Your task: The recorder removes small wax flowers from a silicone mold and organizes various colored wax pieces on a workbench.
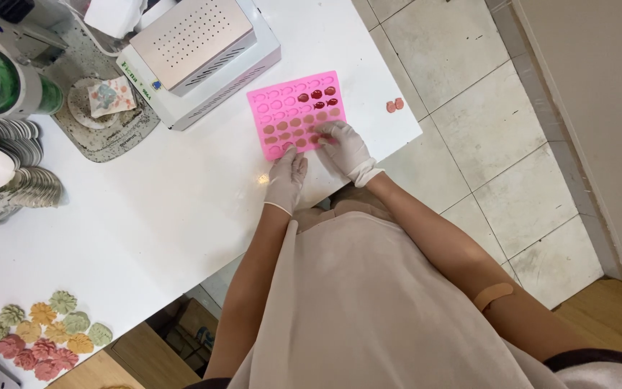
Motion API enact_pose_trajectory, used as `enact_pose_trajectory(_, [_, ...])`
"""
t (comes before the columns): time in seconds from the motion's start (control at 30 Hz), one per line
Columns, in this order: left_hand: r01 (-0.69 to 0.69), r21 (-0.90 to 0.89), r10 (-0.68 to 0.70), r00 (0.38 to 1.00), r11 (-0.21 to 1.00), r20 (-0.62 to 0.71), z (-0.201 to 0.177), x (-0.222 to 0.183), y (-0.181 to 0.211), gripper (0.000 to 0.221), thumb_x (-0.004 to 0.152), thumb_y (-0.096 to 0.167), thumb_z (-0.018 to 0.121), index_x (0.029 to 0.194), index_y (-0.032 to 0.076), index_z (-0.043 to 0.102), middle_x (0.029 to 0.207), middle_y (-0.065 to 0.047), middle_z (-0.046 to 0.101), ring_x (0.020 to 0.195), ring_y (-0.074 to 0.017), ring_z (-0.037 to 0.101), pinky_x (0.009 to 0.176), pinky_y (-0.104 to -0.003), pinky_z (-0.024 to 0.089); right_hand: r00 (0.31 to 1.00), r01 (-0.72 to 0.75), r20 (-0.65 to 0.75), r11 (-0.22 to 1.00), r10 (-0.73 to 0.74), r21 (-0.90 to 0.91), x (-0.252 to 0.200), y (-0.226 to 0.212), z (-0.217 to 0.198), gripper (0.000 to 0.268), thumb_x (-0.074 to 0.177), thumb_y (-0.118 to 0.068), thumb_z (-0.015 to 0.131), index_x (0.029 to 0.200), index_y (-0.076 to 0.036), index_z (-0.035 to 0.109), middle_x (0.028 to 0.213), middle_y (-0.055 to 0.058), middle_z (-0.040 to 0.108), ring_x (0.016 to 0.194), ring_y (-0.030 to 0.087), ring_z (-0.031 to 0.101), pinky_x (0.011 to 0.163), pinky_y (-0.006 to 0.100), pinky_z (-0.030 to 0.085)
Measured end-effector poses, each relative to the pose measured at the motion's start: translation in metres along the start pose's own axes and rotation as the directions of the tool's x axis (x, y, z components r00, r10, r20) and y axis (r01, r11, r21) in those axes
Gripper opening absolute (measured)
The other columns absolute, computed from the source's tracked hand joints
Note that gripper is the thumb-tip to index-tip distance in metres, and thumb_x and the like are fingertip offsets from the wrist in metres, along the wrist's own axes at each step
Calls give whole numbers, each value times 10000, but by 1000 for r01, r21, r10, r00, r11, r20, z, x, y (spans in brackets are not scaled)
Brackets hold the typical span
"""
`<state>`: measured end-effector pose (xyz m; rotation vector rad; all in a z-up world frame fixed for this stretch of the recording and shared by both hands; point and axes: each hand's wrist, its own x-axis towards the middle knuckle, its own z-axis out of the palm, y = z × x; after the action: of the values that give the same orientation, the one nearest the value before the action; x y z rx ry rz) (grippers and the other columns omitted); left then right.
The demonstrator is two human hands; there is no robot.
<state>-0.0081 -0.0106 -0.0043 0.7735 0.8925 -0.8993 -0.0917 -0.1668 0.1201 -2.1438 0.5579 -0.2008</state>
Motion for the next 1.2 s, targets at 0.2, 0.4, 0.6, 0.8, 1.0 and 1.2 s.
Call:
enact_pose_trajectory(0.2, [-91,90,91,996,992,0,1,9,-7,278,911,38,716,1151,147,628,1068,-3,709,974,-160,688,942,-312,540,989,99,121,987,-84,-123,7,-3,21,360,881,-131,754,1236,-81,720,1172,165,700,1043,341,682,925,407,551])
enact_pose_trajectory(0.4, [-218,122,219,976,968,9,-12,36,-21,240,926,37,722,1140,109,639,1036,-12,700,878,-130,667,815,-277,553,974,215,106,968,-203,-126,7,3,36,441,868,-139,769,1289,-57,667,1257,167,672,1156,355,632,986,407,519])
enact_pose_trajectory(0.6, [-207,123,206,978,971,18,-14,38,-20,239,920,32,714,1133,106,636,1023,-8,698,838,-121,676,783,-253,580,980,116,182,978,-84,-173,13,0,38,457,850,-144,757,1291,-62,674,1239,164,682,1109,337,647,959,394,528])
enact_pose_trajectory(0.8, [-172,194,188,980,966,-66,-10,34,-16,229,918,31,725,1117,107,640,1013,-22,689,785,-132,641,745,-261,573,982,60,186,971,-17,-230,17,0,41,410,829,-140,767,1233,-91,710,1144,144,711,1063,332,654,899,407,533])
enact_pose_trajectory(1.0, [-226,174,240,968,958,-66,-9,38,-23,216,922,3,710,1098,59,599,1019,-66,706,838,-198,716,775,-289,602,981,40,196,984,-6,-172,18,0,40,361,837,-116,742,1198,-105,728,1156,131,716,1053,310,661,921,398,537])
enact_pose_trajectory(1.2, [-213,194,222,975,958,-28,-8,30,-22,227,950,83,681,1158,131,603,1047,4,689,887,-145,692,754,-282,570,983,-171,92,978,161,118,11,12,22,258,987,-137,670,1235,-96,728,1116,110,762,970,207,752,865,312,586])
